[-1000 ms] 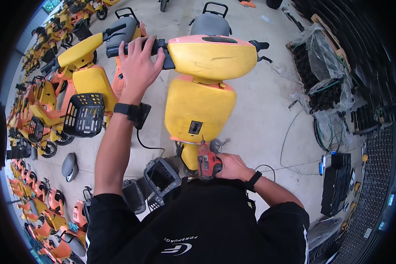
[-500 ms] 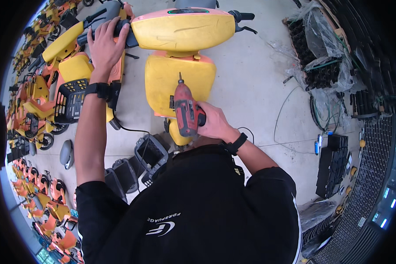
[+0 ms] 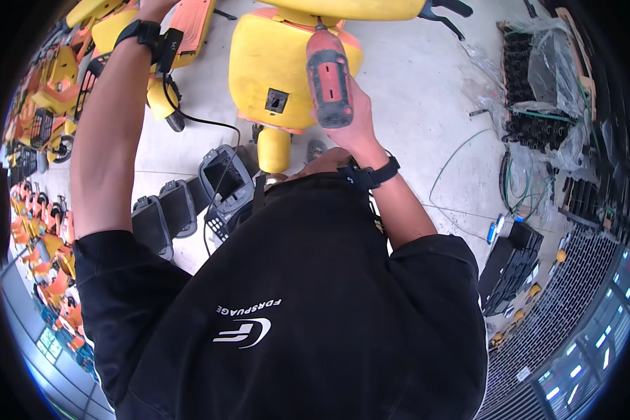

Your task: The person uses a power drill to remove and install components on the front of a yellow scooter, including a plastic panel and a basket, while surrounded by many other scooters.

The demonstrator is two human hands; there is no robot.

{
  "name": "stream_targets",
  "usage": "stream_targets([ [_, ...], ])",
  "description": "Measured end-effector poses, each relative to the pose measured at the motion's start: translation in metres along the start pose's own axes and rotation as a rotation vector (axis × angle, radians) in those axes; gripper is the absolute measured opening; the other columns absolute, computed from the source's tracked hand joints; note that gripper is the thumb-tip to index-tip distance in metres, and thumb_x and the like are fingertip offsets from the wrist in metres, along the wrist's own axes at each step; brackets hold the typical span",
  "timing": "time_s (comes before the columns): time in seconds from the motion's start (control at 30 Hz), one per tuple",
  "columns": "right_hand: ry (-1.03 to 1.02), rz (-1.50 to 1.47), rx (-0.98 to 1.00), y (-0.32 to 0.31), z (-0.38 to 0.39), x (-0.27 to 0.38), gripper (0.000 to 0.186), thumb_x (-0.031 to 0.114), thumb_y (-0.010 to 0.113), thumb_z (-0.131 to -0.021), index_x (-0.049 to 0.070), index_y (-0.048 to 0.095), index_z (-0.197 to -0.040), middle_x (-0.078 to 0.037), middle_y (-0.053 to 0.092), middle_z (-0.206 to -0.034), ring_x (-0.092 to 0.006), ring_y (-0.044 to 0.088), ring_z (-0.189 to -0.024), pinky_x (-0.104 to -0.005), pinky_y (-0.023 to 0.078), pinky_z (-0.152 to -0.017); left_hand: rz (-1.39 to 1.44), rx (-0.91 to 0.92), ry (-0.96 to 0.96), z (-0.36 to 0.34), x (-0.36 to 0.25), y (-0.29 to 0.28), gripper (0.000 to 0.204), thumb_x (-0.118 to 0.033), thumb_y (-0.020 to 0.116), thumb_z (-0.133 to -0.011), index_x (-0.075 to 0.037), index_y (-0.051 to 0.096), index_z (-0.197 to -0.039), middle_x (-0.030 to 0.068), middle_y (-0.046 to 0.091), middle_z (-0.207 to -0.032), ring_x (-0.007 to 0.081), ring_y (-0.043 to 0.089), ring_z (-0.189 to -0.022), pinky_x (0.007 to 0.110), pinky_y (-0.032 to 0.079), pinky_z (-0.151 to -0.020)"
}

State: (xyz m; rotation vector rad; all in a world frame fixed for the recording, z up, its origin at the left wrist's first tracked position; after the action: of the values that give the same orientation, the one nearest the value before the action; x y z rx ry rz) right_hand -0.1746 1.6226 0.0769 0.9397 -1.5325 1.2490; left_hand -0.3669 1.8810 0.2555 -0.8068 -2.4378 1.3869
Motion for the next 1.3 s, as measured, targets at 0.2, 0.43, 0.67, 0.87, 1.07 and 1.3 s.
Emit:
stream_targets([
  [0.2, -0.115, 0.136, -0.036, 0.004, -0.005, 0.018, 0.049, 0.008, 0.072, -0.072, 0.003, 0.054, -0.117, -0.011, 0.067, -0.095, -0.0191, 0.063, -0.081, -0.0310, 0.051, -0.077, -0.056, -0.018, 0.039, 0.004, 0.001, 0.000, 0.052, -0.050, 0.043, -0.093, -0.006, 0.057, -0.118, 0.0131, 0.057, -0.119, 0.0275, 0.046, -0.120, 0.046, 0.020, -0.111],
  [0.43, -0.012, -0.113, -0.082, 0.015, -0.005, -0.002, 0.039, 0.006, 0.071, -0.071, 0.002, 0.058, -0.108, -0.008, 0.066, -0.088, -0.0155, 0.061, -0.077, -0.0300, 0.050, -0.075, -0.061, -0.090, 0.088, 0.003, 0.004, 0.003, 0.049, -0.049, 0.045, -0.092, -0.009, 0.058, -0.118, 0.0117, 0.057, -0.119, 0.0275, 0.047, -0.119, 0.046, 0.022, -0.110],
  [0.67, -0.062, -0.223, -0.130, 0.026, -0.006, 0.009, 0.036, -0.002, 0.056, -0.078, -0.003, 0.053, -0.113, -0.009, 0.058, -0.090, -0.0150, 0.059, -0.069, -0.0297, 0.051, -0.064, -0.253, -0.111, 0.259, 0.006, -0.005, 0.008, 0.035, -0.042, 0.044, -0.094, -0.020, 0.060, -0.116, 0.0092, 0.057, -0.118, 0.0288, 0.049, -0.114, 0.047, 0.026, -0.107],
  [0.87, -0.041, -0.305, -0.118, 0.030, -0.008, 0.025, 0.033, -0.001, 0.053, -0.078, -0.004, 0.052, -0.111, -0.009, 0.057, -0.088, -0.0161, 0.059, -0.069, -0.0301, 0.050, -0.064, -0.176, -0.137, 0.247, 0.006, -0.004, 0.005, 0.040, -0.044, 0.045, -0.093, -0.014, 0.060, -0.115, 0.0115, 0.060, -0.112, 0.0287, 0.050, -0.112, 0.046, 0.027, -0.106],
  [1.07, 0.087, -0.672, -0.114, 0.040, -0.004, 0.020, 0.029, 0.005, 0.051, -0.078, -0.002, 0.052, -0.106, -0.011, 0.057, -0.088, -0.0216, 0.059, -0.071, -0.0359, 0.050, -0.069, -0.063, -0.182, 0.104, 0.001, 0.005, 0.001, 0.049, -0.048, 0.047, -0.091, -0.007, 0.061, -0.113, 0.0135, 0.061, -0.112, 0.0293, 0.049, -0.116, 0.045, 0.024, -0.109],
  [1.3, 0.221, -0.912, -0.196, 0.046, -0.004, 0.027, 0.020, 0.010, 0.051, -0.080, 0.000, 0.051, -0.098, -0.014, 0.059, -0.085, -0.0240, 0.060, -0.068, -0.0381, 0.051, -0.066, -0.006, -0.171, 0.058, 0.006, 0.004, -0.005, 0.051, -0.048, 0.047, -0.091, -0.005, 0.061, -0.113, 0.0141, 0.062, -0.112, 0.0285, 0.050, -0.117, 0.046, 0.023, -0.109],
])
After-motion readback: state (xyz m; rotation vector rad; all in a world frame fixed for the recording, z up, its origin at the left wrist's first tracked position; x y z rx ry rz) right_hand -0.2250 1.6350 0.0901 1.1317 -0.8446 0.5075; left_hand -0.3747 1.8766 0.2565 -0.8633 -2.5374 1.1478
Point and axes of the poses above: each hand's wrist, its own z-axis away from the middle knuckle, its own y-axis out of the palm, x = y × z, the point moved 9 cm from there along -z, towards the middle knuckle
